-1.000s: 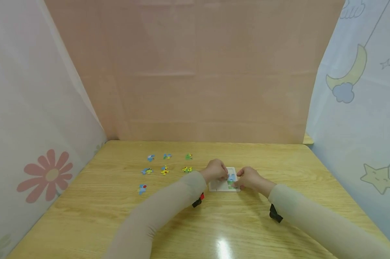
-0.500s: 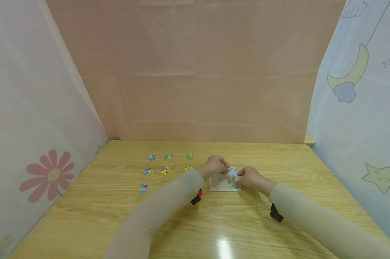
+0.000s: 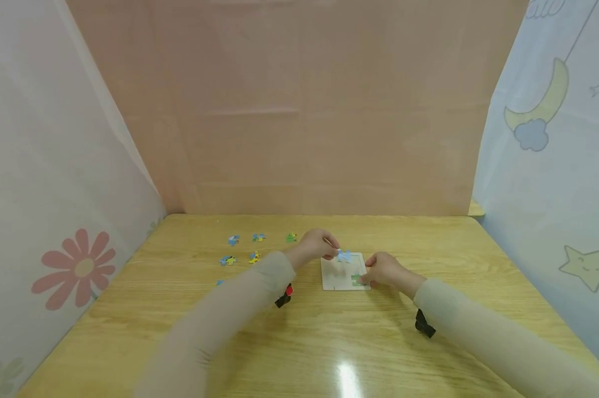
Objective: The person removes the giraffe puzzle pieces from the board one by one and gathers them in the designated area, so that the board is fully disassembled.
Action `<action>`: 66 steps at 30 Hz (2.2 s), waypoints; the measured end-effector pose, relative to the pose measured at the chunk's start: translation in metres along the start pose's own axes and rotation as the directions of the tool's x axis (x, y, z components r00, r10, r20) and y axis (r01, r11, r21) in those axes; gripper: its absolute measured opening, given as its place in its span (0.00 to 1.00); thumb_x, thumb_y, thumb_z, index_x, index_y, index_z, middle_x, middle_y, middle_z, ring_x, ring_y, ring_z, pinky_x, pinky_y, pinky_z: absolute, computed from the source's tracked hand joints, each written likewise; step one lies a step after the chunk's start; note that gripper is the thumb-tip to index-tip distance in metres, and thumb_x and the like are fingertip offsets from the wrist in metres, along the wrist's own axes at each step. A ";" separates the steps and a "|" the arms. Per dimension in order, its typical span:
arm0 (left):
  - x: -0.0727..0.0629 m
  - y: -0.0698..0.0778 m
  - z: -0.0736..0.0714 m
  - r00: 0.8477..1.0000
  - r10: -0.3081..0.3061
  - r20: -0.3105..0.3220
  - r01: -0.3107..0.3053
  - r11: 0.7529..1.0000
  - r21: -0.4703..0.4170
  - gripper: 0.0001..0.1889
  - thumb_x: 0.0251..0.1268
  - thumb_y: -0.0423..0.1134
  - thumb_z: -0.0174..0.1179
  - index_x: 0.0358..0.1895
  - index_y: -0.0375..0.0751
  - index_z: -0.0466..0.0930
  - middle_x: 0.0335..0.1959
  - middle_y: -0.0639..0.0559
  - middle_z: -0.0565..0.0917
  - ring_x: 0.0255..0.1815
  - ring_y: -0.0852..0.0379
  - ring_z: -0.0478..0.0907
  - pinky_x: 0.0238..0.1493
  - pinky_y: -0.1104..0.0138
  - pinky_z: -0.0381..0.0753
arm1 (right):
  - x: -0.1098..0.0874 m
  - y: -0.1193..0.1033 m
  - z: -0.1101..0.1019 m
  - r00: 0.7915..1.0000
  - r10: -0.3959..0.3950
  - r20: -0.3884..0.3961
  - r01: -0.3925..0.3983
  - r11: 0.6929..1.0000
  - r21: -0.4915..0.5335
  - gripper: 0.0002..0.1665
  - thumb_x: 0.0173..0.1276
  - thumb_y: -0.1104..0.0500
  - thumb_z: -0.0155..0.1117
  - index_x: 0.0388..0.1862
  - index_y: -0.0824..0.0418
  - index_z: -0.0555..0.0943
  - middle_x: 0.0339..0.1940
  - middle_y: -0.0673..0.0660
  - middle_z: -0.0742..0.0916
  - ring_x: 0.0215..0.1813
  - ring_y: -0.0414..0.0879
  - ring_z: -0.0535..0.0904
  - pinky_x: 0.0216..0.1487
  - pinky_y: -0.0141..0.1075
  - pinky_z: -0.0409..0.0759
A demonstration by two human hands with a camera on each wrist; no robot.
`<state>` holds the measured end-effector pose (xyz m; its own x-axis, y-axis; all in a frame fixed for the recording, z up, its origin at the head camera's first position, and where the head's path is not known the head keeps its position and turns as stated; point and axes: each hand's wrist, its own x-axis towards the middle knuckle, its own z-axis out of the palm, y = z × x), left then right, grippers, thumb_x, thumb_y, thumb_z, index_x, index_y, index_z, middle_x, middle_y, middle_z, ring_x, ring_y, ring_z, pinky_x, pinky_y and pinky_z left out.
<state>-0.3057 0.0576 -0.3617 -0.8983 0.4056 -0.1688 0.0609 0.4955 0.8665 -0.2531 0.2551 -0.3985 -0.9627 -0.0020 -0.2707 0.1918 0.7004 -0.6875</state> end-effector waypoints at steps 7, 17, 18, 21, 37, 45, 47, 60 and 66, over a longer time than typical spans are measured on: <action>-0.010 -0.001 -0.024 0.999 0.004 0.035 -0.004 1.000 -0.006 0.05 0.61 0.27 0.64 0.40 0.32 0.80 0.32 0.47 0.81 0.44 0.41 0.83 0.54 0.54 0.83 | 0.000 0.000 -0.001 1.000 -0.002 0.009 0.002 1.000 0.020 0.28 0.55 0.63 0.76 0.48 0.71 0.71 0.42 0.62 0.78 0.34 0.48 0.79 0.35 0.33 0.80; -0.028 -0.013 -0.061 0.999 -0.018 0.043 0.013 0.995 0.097 0.04 0.62 0.27 0.63 0.39 0.32 0.80 0.35 0.46 0.82 0.39 0.48 0.84 0.51 0.58 0.85 | -0.003 0.000 -0.001 1.000 -0.019 0.020 0.019 0.999 0.028 0.29 0.56 0.63 0.75 0.50 0.73 0.70 0.43 0.64 0.78 0.34 0.48 0.78 0.36 0.35 0.80; -0.032 -0.016 -0.065 0.999 -0.029 0.043 0.025 0.995 0.101 0.04 0.62 0.28 0.63 0.39 0.33 0.80 0.34 0.47 0.82 0.38 0.48 0.84 0.51 0.57 0.84 | -0.002 0.001 -0.001 1.000 -0.021 0.021 0.021 0.999 0.029 0.29 0.56 0.62 0.75 0.50 0.73 0.70 0.43 0.64 0.78 0.34 0.48 0.78 0.36 0.35 0.81; -0.041 -0.029 -0.078 0.998 -0.042 0.039 0.037 0.993 0.112 0.05 0.62 0.27 0.63 0.39 0.32 0.80 0.33 0.48 0.82 0.34 0.53 0.82 0.48 0.59 0.86 | -0.001 0.003 0.000 0.999 -0.029 0.030 0.028 0.999 0.030 0.30 0.57 0.62 0.74 0.52 0.73 0.70 0.44 0.64 0.78 0.34 0.47 0.79 0.39 0.37 0.81; -0.085 -0.098 -0.122 0.983 -0.182 0.032 0.172 0.966 0.195 0.03 0.60 0.24 0.62 0.35 0.31 0.78 0.38 0.44 0.81 0.33 0.56 0.80 0.42 0.64 0.86 | -0.005 0.004 0.002 1.000 -0.011 0.019 0.011 1.000 0.021 0.30 0.57 0.61 0.75 0.51 0.73 0.70 0.44 0.64 0.78 0.35 0.48 0.78 0.36 0.35 0.79; -0.092 -0.103 -0.124 0.976 -0.213 -0.040 0.216 0.934 0.284 0.03 0.58 0.22 0.63 0.33 0.30 0.80 0.34 0.45 0.81 0.28 0.56 0.80 0.33 0.67 0.86 | -0.005 0.005 0.001 1.000 -0.016 0.016 0.016 1.000 0.020 0.30 0.57 0.61 0.74 0.51 0.73 0.70 0.41 0.63 0.78 0.33 0.47 0.79 0.37 0.36 0.79; -0.092 -0.104 -0.123 0.978 -0.202 -0.052 0.208 0.931 0.300 0.03 0.57 0.22 0.63 0.32 0.30 0.80 0.34 0.44 0.81 0.28 0.56 0.80 0.33 0.68 0.86 | -0.005 0.004 0.001 1.000 -0.013 0.018 0.013 1.000 0.023 0.30 0.57 0.61 0.74 0.51 0.73 0.70 0.40 0.62 0.78 0.33 0.47 0.79 0.37 0.35 0.79; -0.099 -0.104 -0.123 0.974 -0.204 -0.095 0.223 0.930 0.293 0.05 0.57 0.21 0.63 0.31 0.32 0.78 0.32 0.45 0.80 0.26 0.56 0.79 0.31 0.68 0.85 | -0.009 0.001 0.000 0.999 -0.024 0.035 0.023 0.999 0.029 0.31 0.58 0.61 0.74 0.53 0.74 0.69 0.42 0.63 0.78 0.34 0.48 0.80 0.39 0.37 0.80; -0.098 -0.100 -0.123 0.971 -0.221 -0.097 0.239 0.930 0.279 0.04 0.60 0.24 0.62 0.31 0.34 0.77 0.31 0.46 0.80 0.27 0.56 0.79 0.33 0.67 0.85 | -0.006 0.003 0.002 1.000 -0.007 0.020 0.006 1.000 0.022 0.30 0.57 0.61 0.74 0.51 0.72 0.70 0.40 0.62 0.78 0.33 0.47 0.78 0.37 0.35 0.78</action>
<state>-0.2776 -0.1265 -0.3744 -0.9274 0.2100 -0.3096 -0.0368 0.7723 0.6341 -0.2460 0.2560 -0.3997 -0.9598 -0.0211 -0.2797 0.1900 0.6845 -0.7038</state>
